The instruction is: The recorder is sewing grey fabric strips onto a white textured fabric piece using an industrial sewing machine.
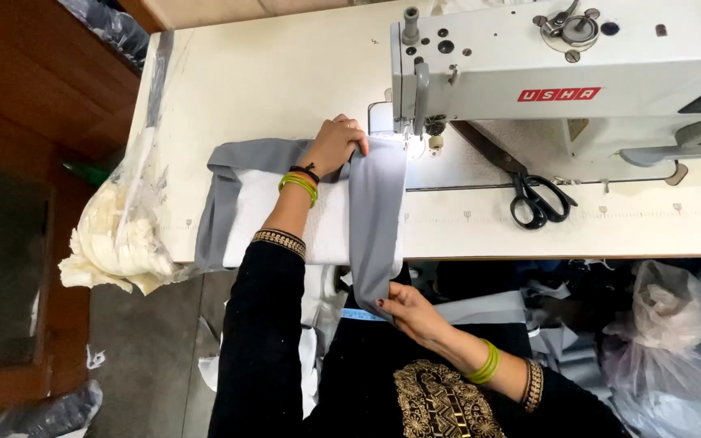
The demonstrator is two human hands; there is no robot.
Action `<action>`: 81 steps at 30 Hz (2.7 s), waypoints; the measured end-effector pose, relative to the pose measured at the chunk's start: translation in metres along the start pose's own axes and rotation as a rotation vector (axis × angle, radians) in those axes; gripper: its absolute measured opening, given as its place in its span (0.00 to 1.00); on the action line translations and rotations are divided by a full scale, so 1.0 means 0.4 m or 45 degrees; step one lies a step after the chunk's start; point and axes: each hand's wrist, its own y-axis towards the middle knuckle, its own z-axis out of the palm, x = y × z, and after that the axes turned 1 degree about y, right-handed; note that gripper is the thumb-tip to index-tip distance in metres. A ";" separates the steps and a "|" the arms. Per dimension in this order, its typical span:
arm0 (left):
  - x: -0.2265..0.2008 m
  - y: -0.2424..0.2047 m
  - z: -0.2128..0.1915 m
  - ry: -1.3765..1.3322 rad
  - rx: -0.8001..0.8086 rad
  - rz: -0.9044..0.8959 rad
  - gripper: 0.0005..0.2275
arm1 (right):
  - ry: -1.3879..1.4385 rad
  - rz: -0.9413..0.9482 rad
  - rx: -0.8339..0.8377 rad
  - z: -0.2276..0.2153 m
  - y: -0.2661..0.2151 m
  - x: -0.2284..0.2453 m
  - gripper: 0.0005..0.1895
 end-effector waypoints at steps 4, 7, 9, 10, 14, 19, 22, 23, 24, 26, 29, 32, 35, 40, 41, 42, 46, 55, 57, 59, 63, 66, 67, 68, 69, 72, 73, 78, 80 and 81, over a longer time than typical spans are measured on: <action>-0.118 -0.034 -0.017 0.364 -0.111 0.052 0.07 | 0.024 -0.001 0.014 -0.008 0.019 -0.017 0.15; -0.186 -0.061 0.004 0.632 -0.289 0.223 0.06 | 0.028 -0.036 0.033 -0.013 0.016 -0.022 0.14; -0.201 -0.078 0.055 0.585 -0.261 0.303 0.10 | 0.013 -0.036 -0.011 -0.007 0.005 -0.017 0.15; -0.197 -0.084 0.074 0.583 -0.260 0.301 0.10 | 0.014 -0.033 -0.011 -0.008 0.001 -0.016 0.15; -0.204 -0.095 0.116 0.498 -0.178 0.230 0.23 | -0.008 -0.026 -0.030 -0.012 -0.018 -0.002 0.14; -0.247 -0.097 0.145 0.556 -0.177 0.083 0.28 | -0.062 -0.057 -0.027 -0.070 -0.061 -0.011 0.12; -0.264 -0.094 0.149 0.562 -0.193 -0.007 0.29 | -0.105 -0.026 -0.083 -0.089 -0.081 -0.004 0.11; -0.264 -0.094 0.152 0.558 -0.188 -0.021 0.29 | -0.150 -0.033 -0.112 -0.087 -0.090 0.001 0.10; -0.264 -0.094 0.156 0.555 -0.184 -0.035 0.29 | -0.194 -0.040 -0.141 -0.086 -0.098 0.007 0.10; -0.242 -0.093 0.169 0.531 -0.185 -0.024 0.29 | -0.348 -0.058 -0.167 -0.050 -0.104 0.048 0.11; -0.238 -0.106 0.173 0.489 -0.154 -0.004 0.29 | -0.768 -0.243 -0.141 -0.046 -0.121 0.073 0.12; -0.282 -0.157 0.154 0.458 -0.075 0.002 0.29 | -1.122 -0.375 -0.038 -0.064 -0.150 0.062 0.09; -0.345 -0.244 0.148 0.433 -0.004 0.002 0.31 | -1.182 -0.243 0.076 -0.057 -0.175 0.063 0.08; -0.361 -0.304 0.164 0.393 -0.029 -0.015 0.32 | -1.094 -0.106 0.152 -0.060 -0.171 0.076 0.08; -0.353 -0.300 0.167 0.393 -0.045 -0.018 0.32 | -1.125 -0.150 0.124 -0.072 -0.163 0.077 0.07; -0.345 -0.297 0.169 0.394 -0.060 -0.021 0.31 | -1.156 -0.194 0.096 -0.084 -0.154 0.078 0.06; -0.308 -0.251 0.170 0.408 -0.053 -0.033 0.31 | -1.251 -0.240 -0.004 -0.094 -0.120 0.113 0.08; -0.252 -0.169 0.167 0.459 -0.052 -0.082 0.29 | -1.190 -0.304 -0.182 -0.089 -0.100 0.140 0.07; -0.240 -0.150 0.170 0.472 -0.053 -0.098 0.29 | -1.352 -0.324 -0.302 -0.077 -0.101 0.149 0.06; -0.232 -0.133 0.164 0.479 -0.053 -0.108 0.28 | -1.497 -0.458 -0.314 -0.082 -0.099 0.157 0.08; -0.221 -0.112 0.152 0.404 -0.093 -0.098 0.29 | -1.963 -1.019 -0.310 -0.094 -0.109 0.164 0.08; -0.168 -0.133 0.174 0.139 -0.339 -0.073 0.30 | -1.918 -0.326 -0.429 -0.105 -0.126 0.165 0.11; -0.160 -0.145 0.171 0.136 -0.336 -0.077 0.30 | -1.916 -0.321 -0.427 -0.080 -0.126 0.186 0.11; -0.152 -0.157 0.168 0.073 -0.454 -0.119 0.29 | -1.818 -0.192 -0.427 -0.055 -0.126 0.207 0.08; -0.147 -0.172 0.167 0.008 -0.571 -0.162 0.29 | -1.716 -0.062 -0.425 -0.029 -0.130 0.226 0.06; -0.169 -0.240 0.142 0.165 -0.510 -0.413 0.28 | -0.795 -0.254 -0.104 -0.001 -0.115 0.233 0.02; -0.185 -0.263 0.120 0.169 -0.512 -0.409 0.28 | -0.796 -0.260 -0.102 0.033 -0.110 0.241 0.02; -0.182 -0.367 0.053 0.461 -0.153 -0.826 0.35 | 0.188 -0.125 -0.012 0.026 -0.093 0.170 0.04; -0.161 -0.372 0.045 0.485 -0.128 -0.821 0.35 | 0.041 -0.021 -0.135 0.070 -0.111 0.184 0.07; -0.151 -0.375 0.042 0.505 -0.099 -0.818 0.36 | -0.104 0.087 -0.264 0.092 -0.123 0.190 0.11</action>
